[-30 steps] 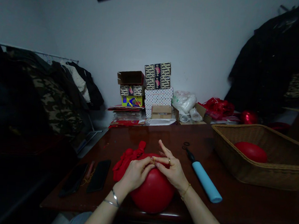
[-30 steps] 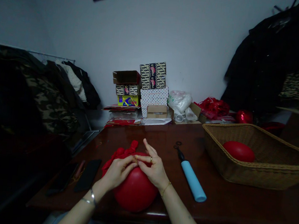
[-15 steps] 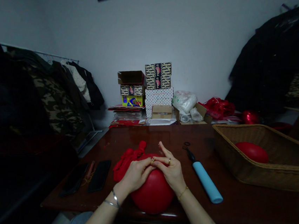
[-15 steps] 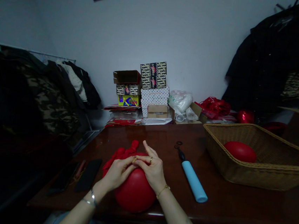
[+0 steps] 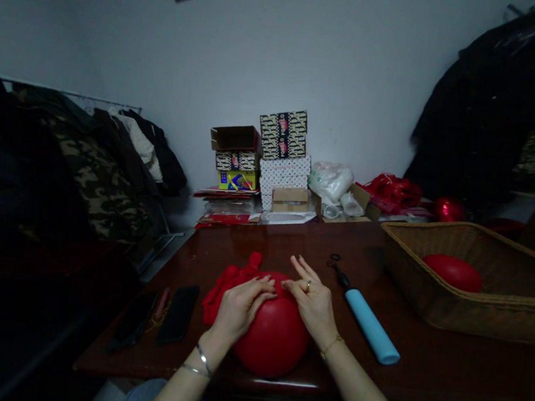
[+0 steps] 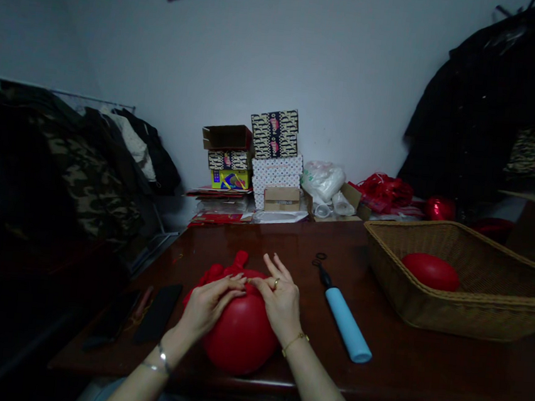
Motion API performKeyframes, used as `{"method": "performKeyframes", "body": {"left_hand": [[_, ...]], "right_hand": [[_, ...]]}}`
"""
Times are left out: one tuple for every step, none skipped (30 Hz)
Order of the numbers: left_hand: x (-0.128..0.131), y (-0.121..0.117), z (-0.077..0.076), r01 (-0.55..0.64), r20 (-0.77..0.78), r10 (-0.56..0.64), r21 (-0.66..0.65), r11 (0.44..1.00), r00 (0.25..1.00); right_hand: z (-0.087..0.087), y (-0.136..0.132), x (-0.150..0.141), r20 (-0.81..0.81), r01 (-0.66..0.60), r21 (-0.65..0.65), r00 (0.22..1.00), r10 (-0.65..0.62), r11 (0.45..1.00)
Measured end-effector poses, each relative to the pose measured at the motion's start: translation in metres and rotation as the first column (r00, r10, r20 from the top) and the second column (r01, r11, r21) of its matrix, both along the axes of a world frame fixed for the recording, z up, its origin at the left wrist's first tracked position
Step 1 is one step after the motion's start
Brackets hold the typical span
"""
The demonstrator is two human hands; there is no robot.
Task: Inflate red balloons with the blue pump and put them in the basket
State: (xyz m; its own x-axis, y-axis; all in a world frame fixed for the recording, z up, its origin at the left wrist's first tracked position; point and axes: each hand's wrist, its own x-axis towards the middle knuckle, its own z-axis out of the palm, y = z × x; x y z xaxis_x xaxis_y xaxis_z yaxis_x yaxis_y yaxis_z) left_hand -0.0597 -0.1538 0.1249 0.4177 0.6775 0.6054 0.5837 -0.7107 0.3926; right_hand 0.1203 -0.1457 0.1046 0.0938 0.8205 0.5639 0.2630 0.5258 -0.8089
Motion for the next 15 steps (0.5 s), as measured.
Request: {"method": "performKeyframes", "body": {"left_hand": [[-0.0016,0.0006,-0.0013,-0.018,0.015,0.018,0.012,1.0,1.0],[-0.0028,0.0008,-0.0022,-0.041,0.032,0.041,0.014,0.999,0.999],[-0.0036,0.0007,-0.0025,-0.063,0.047,0.062,0.007,0.998,0.997],[-0.004,0.0001,-0.0023,-0.076,0.054,0.077,-0.005,0.997,0.996],[-0.0041,-0.0008,-0.0015,-0.08,0.052,0.081,-0.015,0.997,0.995],[-0.004,-0.0018,-0.0005,-0.073,0.043,0.074,-0.019,0.997,0.996],[-0.0038,-0.0028,0.0007,-0.058,0.028,0.058,-0.013,0.998,0.998],[-0.0038,-0.0036,0.0017,-0.04,0.013,0.039,0.004,0.999,0.999],[-0.004,-0.004,0.0024,-0.022,-0.001,0.022,0.032,0.999,1.0],[-0.0044,-0.0041,0.0027,-0.009,-0.015,0.01,0.063,0.998,1.0],[-0.0051,-0.0038,0.0027,0.001,-0.03,0.002,0.093,0.996,1.0],[-0.0059,-0.0033,0.0024,0.008,-0.045,-0.003,0.121,0.993,0.999],[-0.0068,-0.0028,0.0019,0.015,-0.064,-0.006,0.139,0.99,0.998],[-0.0076,-0.0024,0.0013,0.019,-0.084,-0.007,0.146,0.989,0.996],[-0.0082,-0.0022,0.0007,0.019,-0.098,-0.005,0.144,0.989,0.995]], "right_hand": [[-0.0003,0.0003,0.0003,0.006,-0.01,0.003,1.0,0.01,1.0],[-0.0006,0.0007,0.0003,0.022,-0.024,0.007,0.999,0.024,1.0],[-0.0008,0.0011,-0.0001,0.047,-0.041,0.007,0.998,0.04,0.999],[-0.0008,0.0014,-0.0007,0.077,-0.056,0.003,0.995,0.056,0.998],[-0.0008,0.0016,-0.0014,0.108,-0.068,-0.005,0.992,0.069,0.998],[-0.0007,0.0018,-0.002,0.139,-0.079,-0.015,0.987,0.08,0.997],[-0.0005,0.0018,-0.0025,0.166,-0.086,-0.024,0.982,0.089,0.996],[-0.0003,0.0018,-0.0028,0.187,-0.092,-0.031,0.978,0.096,0.995],[0.0,0.0016,-0.0031,0.205,-0.097,-0.034,0.973,0.102,0.995],[0.0003,0.0014,-0.0032,0.218,-0.1,-0.034,0.97,0.105,0.994],[0.0008,0.0011,-0.0033,0.227,-0.102,-0.033,0.968,0.107,0.994],[0.0014,0.0007,-0.0032,0.236,-0.105,-0.035,0.966,0.11,0.994],[0.0023,0.0003,-0.0032,0.244,-0.108,-0.038,0.963,0.114,0.993],[0.0033,-0.0001,-0.003,0.256,-0.114,-0.041,0.959,0.12,0.993],[0.0046,-0.0003,-0.0028,0.269,-0.122,-0.042,0.954,0.129,0.992]]}}
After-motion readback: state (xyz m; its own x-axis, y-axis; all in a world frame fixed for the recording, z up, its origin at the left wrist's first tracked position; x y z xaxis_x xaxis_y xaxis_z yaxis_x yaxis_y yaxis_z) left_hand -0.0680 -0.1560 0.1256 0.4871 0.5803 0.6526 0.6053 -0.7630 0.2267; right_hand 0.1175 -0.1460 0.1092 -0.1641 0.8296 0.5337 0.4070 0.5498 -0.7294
